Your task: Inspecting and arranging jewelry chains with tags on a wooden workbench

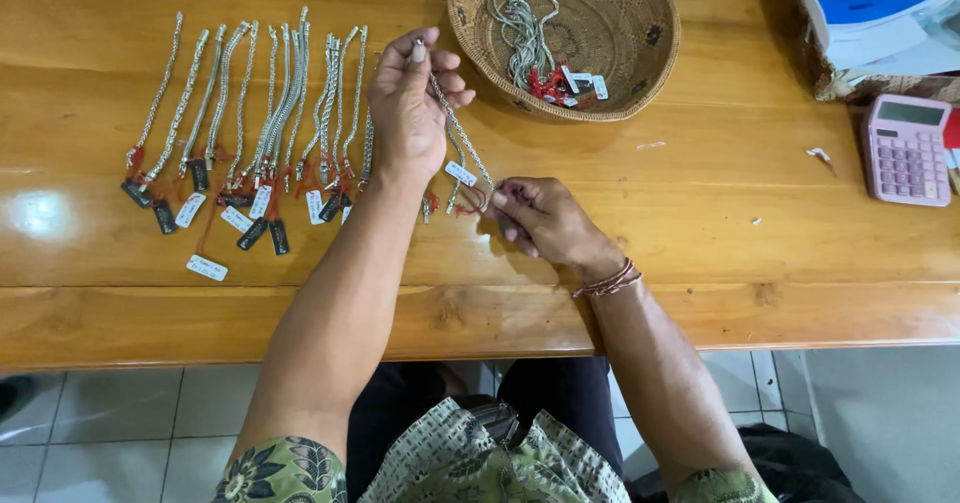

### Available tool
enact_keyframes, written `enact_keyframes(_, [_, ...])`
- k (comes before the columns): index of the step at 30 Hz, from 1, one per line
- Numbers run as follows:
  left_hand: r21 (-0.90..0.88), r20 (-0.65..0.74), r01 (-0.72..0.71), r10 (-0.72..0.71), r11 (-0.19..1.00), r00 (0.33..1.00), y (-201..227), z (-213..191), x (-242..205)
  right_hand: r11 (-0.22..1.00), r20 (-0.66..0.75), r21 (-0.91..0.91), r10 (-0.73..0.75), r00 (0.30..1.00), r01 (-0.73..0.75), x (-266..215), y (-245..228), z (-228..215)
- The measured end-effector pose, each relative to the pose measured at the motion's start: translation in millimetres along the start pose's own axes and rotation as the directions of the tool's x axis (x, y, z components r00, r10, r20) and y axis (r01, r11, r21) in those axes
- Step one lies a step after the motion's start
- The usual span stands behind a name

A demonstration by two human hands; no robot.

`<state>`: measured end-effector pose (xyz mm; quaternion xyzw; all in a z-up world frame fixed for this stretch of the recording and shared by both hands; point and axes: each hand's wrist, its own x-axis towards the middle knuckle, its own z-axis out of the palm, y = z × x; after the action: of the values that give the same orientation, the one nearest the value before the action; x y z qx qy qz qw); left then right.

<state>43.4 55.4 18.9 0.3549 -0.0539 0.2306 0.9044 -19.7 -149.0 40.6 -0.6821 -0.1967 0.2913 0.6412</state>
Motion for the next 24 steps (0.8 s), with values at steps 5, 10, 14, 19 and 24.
enact_keyframes(5, [0.02, 0.045, 0.01, -0.011, 1.0, 0.999, -3.4, -6.0, -2.3, 0.986, 0.139, 0.154, 0.043, 0.989, -0.064, -0.2, -0.1, -10.1])
enact_keyframes(10, [0.077, -0.001, 0.012, -0.011, 0.997, 1.0, -7.4, -10.2, 1.9, 0.997, 0.136, 0.054, 0.052, 0.989, -0.06, 6.5, 13.0, -17.2])
enact_keyframes(14, [0.085, -0.027, 0.01, -0.007, 0.996, 1.0, -19.1, -10.2, 2.6, 0.998, 0.038, 0.062, -0.011, 0.999, 0.009, 5.9, 18.1, -14.6])
enact_keyframes(19, [0.051, -0.028, 0.023, -0.021, 0.998, 0.999, -15.2, -10.5, 3.7, 0.997, 0.006, -0.02, 0.069, 0.998, -0.069, 4.7, 11.8, -5.3])
enact_keyframes(24, [0.042, 0.022, 0.0, -0.001, 0.999, 1.0, -24.3, -9.9, 4.0, 0.995, -0.044, -0.102, 0.011, 0.999, -0.015, 1.2, 7.1, -0.3])
